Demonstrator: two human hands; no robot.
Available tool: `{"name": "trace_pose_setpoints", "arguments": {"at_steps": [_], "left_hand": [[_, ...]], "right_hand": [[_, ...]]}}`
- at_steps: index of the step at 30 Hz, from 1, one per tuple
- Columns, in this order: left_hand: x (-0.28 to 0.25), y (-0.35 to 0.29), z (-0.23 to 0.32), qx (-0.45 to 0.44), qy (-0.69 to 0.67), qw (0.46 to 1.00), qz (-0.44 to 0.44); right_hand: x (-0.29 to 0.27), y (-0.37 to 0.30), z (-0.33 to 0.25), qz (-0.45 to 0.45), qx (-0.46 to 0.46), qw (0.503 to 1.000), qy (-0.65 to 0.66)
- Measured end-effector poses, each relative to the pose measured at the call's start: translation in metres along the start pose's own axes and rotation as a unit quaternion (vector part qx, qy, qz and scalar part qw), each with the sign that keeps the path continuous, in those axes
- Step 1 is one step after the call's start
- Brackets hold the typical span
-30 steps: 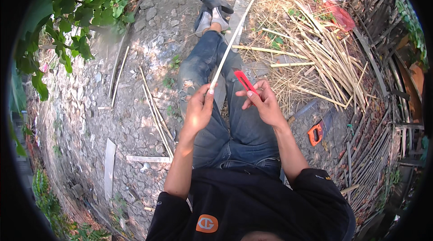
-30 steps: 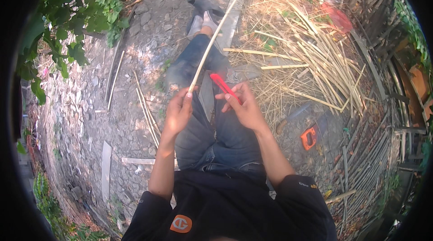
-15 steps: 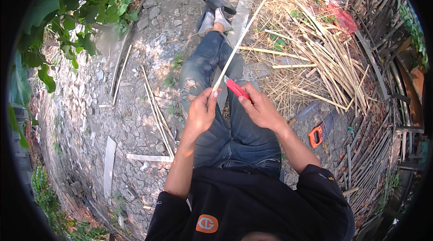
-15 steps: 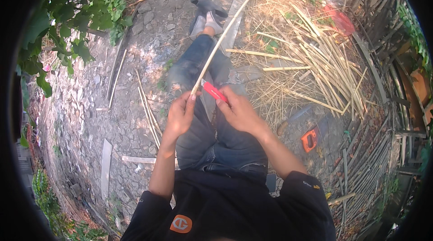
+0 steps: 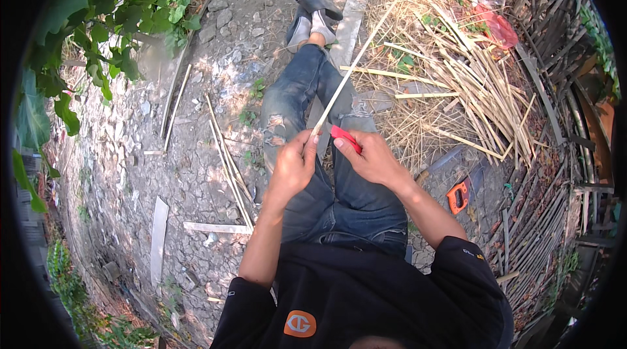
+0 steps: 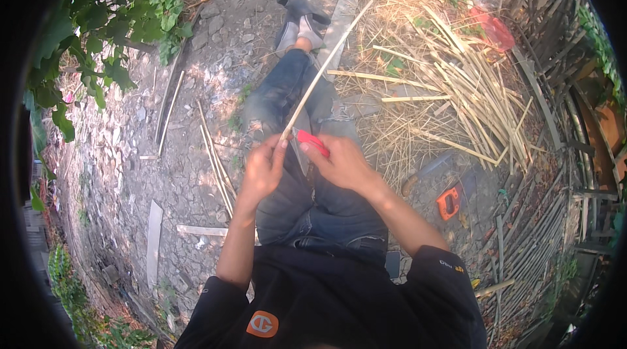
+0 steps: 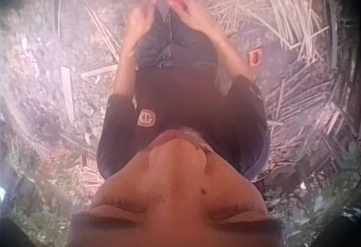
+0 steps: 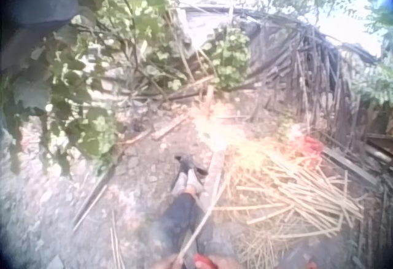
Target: The person sits on the ground and uses a large knife to shave a small bamboo stick. They then switch to a red utility knife to continue shaving and smoothing a longer bamboo stick, working along its length.
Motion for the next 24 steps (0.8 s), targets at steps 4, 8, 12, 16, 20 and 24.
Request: {"name": "trace_pose_setpoints", "arguments": {"at_steps": [4, 8, 12, 16, 20, 24], "left_hand": [[0.005, -0.002, 0.005, 0.021, -0.016, 1.0, 0.011], [0.008, -0.008, 0.0, -0.018, 0.007, 1.0, -0.002], [0.004, -0.016, -0.016, -0.033, 0.029, 0.999, 0.005], [-0.014, -0.02, -0.008, -0.02, 0.06, 0.998, -0.023], [-0.021, -0.045, -0.009, -0.014, 0.099, 0.994, -0.042], [-0.028, -0.041, -0.011, 0.014, 0.104, 0.994, -0.032]], "right_hand": [[0.005, 0.004, -0.007, -0.004, 0.053, 0.997, -0.064], [0.009, 0.007, -0.007, -0.008, 0.067, 0.987, -0.144], [0.012, 0.016, 0.0, 0.005, 0.001, 0.98, -0.201], [-0.019, 0.053, 0.044, 0.086, 0.018, 0.975, -0.205], [-0.049, 0.058, 0.057, 0.131, -0.073, 0.934, -0.323], [-0.046, 0.073, 0.057, 0.148, -0.085, 0.923, -0.346]]}}
Point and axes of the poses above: each hand's wrist, its own y-axis towards the middle knuckle, its own x-axis out of the palm, z = x × y, the point moved 3 cm from there along y, towards the middle knuckle, and after that the axes turned 5 degrees about y, right-handed, at the moved point
